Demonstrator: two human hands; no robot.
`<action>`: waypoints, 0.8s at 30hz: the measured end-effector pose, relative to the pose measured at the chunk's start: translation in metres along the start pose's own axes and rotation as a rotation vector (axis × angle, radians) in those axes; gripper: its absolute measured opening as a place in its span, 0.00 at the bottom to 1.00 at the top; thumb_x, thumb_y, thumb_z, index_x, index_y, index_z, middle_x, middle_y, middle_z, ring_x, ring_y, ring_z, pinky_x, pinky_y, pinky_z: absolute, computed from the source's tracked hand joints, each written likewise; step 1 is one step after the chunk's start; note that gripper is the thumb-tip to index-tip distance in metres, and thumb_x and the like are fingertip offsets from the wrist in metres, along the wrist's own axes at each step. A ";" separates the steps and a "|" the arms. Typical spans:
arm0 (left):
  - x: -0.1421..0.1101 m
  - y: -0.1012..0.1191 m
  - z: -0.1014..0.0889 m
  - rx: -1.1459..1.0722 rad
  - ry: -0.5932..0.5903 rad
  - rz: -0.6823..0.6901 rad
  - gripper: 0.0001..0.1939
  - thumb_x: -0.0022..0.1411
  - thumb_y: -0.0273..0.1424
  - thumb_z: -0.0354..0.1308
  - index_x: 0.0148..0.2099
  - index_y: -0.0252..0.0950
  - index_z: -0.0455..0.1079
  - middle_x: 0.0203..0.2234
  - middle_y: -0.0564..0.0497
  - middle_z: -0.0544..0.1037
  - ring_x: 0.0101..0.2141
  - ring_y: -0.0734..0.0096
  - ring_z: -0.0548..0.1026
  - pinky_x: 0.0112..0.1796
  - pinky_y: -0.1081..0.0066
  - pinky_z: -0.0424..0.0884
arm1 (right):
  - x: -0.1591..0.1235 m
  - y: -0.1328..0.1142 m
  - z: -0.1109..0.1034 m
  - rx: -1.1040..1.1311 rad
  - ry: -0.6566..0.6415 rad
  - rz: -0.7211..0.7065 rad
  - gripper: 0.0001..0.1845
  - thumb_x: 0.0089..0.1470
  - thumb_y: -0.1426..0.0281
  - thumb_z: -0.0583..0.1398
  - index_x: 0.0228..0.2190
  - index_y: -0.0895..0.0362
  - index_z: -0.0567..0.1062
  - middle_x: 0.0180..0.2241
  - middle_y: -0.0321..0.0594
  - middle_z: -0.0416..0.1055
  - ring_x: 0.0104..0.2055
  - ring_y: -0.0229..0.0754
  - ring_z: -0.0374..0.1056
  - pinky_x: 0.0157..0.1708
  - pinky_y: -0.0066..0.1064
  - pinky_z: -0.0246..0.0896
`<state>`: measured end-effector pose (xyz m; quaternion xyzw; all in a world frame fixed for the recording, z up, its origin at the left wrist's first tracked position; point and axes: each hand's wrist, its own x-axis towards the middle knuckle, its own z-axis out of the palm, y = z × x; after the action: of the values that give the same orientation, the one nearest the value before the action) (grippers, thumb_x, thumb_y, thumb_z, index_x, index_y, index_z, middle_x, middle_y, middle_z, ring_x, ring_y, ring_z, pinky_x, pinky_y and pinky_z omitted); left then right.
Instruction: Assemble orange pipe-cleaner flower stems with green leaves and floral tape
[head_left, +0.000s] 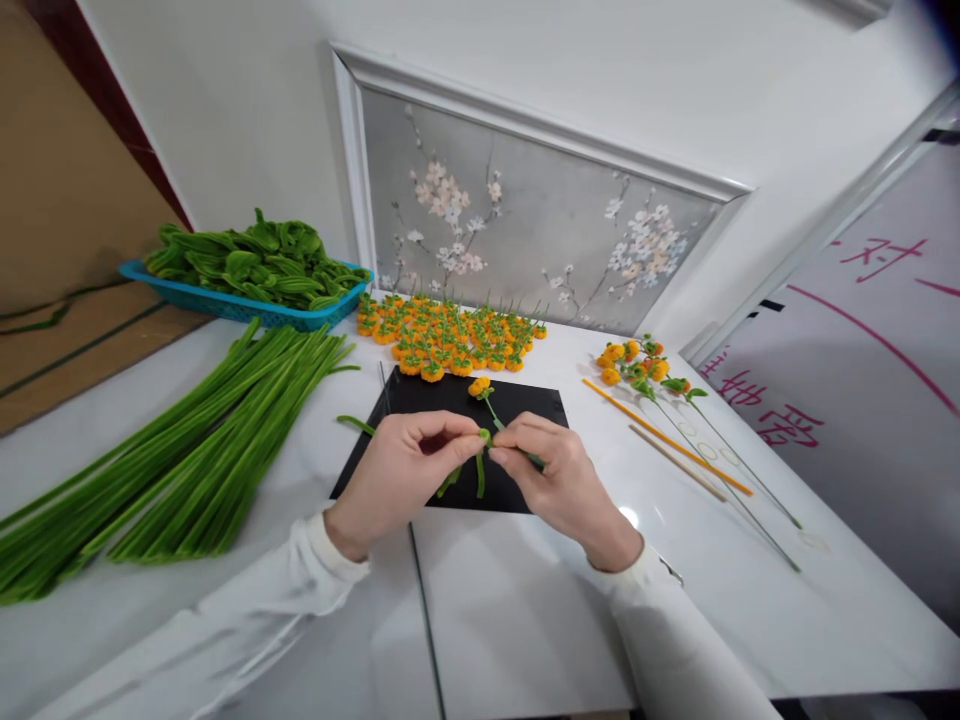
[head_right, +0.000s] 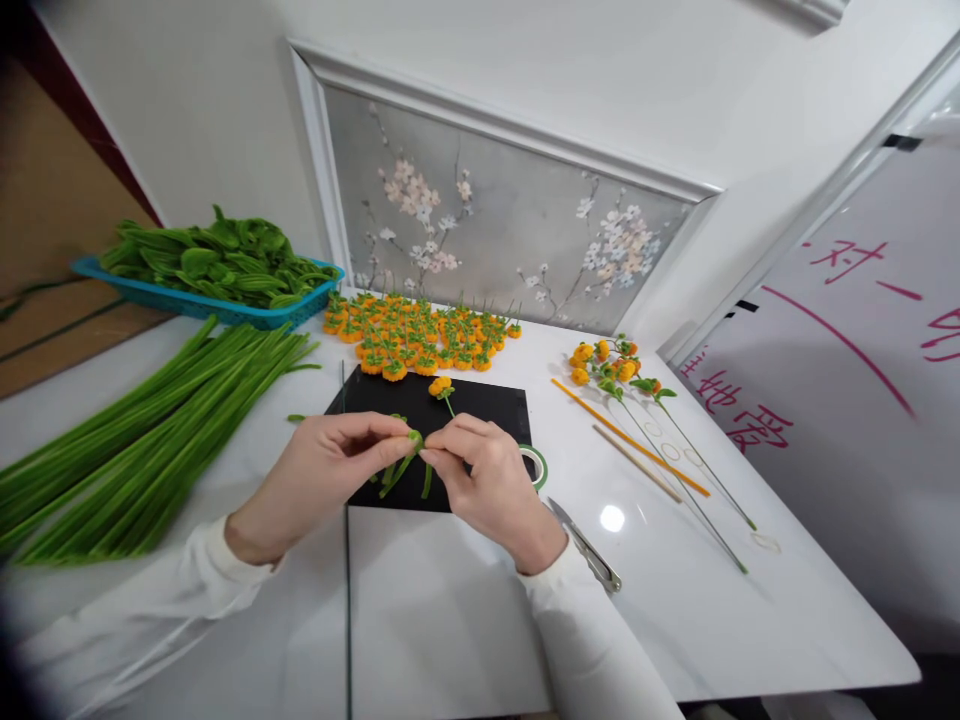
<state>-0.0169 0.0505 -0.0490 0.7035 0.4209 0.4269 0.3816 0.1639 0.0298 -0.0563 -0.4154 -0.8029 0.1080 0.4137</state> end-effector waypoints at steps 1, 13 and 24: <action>0.000 -0.001 0.000 -0.046 -0.027 -0.038 0.08 0.54 0.35 0.61 0.33 0.35 0.76 0.23 0.53 0.77 0.24 0.73 0.70 0.25 0.74 0.66 | 0.000 0.000 0.000 -0.006 -0.002 -0.001 0.08 0.58 0.73 0.56 0.29 0.56 0.74 0.29 0.37 0.69 0.31 0.37 0.66 0.32 0.28 0.60; 0.000 -0.002 -0.001 0.131 0.067 -0.007 0.08 0.55 0.32 0.58 0.31 0.35 0.77 0.25 0.52 0.80 0.26 0.70 0.73 0.26 0.74 0.67 | -0.001 -0.006 0.007 -0.417 -0.018 -0.195 0.10 0.61 0.72 0.51 0.32 0.57 0.72 0.28 0.38 0.69 0.29 0.38 0.64 0.32 0.32 0.52; -0.004 0.002 0.004 0.368 -0.091 0.256 0.10 0.58 0.27 0.55 0.25 0.35 0.72 0.18 0.55 0.71 0.22 0.75 0.67 0.25 0.73 0.61 | 0.003 -0.009 0.009 -0.185 0.204 -0.101 0.08 0.58 0.68 0.58 0.28 0.56 0.73 0.28 0.37 0.70 0.31 0.36 0.65 0.32 0.30 0.57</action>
<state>-0.0141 0.0452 -0.0500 0.8274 0.3812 0.3559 0.2082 0.1513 0.0284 -0.0553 -0.4198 -0.7830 -0.0303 0.4580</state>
